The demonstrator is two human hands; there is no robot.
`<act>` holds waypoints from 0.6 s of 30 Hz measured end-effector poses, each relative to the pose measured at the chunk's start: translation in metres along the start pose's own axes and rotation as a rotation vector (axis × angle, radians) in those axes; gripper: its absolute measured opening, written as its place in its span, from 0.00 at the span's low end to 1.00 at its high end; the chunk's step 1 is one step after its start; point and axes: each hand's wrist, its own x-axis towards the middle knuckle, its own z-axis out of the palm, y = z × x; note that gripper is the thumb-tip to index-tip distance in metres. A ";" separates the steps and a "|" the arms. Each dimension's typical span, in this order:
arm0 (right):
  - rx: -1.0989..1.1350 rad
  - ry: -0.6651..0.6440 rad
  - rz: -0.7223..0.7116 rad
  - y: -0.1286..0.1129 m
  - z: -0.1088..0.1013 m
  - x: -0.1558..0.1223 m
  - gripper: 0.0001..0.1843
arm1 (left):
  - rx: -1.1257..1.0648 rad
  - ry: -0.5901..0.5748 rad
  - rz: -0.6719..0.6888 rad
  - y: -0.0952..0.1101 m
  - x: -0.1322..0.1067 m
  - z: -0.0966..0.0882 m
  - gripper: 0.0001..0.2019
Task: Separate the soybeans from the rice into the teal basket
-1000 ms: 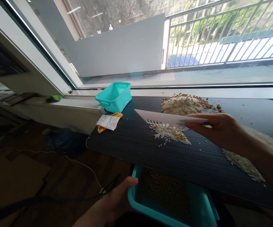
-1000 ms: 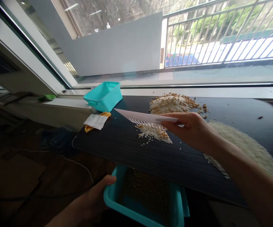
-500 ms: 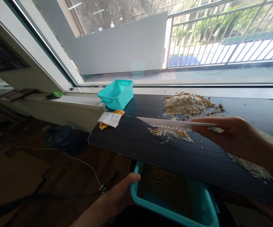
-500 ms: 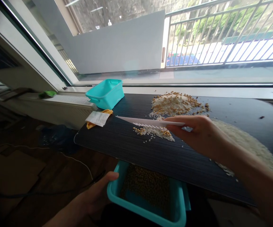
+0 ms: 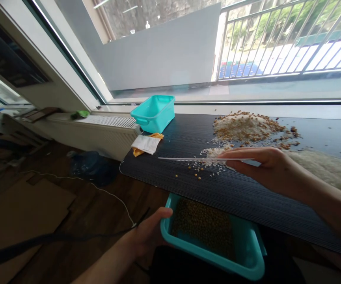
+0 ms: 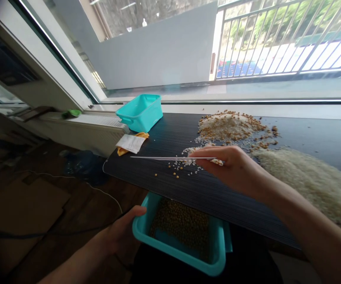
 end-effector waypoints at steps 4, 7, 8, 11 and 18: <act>0.074 -0.109 0.001 -0.004 0.005 -0.001 0.12 | -0.011 0.042 0.024 0.006 -0.013 -0.016 0.25; 0.104 -0.151 0.025 -0.007 0.009 0.001 0.13 | -0.014 0.077 0.046 0.011 -0.023 -0.029 0.24; 0.110 -0.152 0.034 -0.008 0.012 0.002 0.14 | -0.015 0.085 0.050 0.012 -0.026 -0.032 0.24; 0.132 -0.160 0.045 -0.012 0.024 0.007 0.17 | -0.020 0.095 0.053 0.014 -0.030 -0.039 0.25; 0.165 -0.268 0.053 -0.027 0.038 0.003 0.14 | -0.038 0.061 0.072 0.013 -0.030 -0.039 0.22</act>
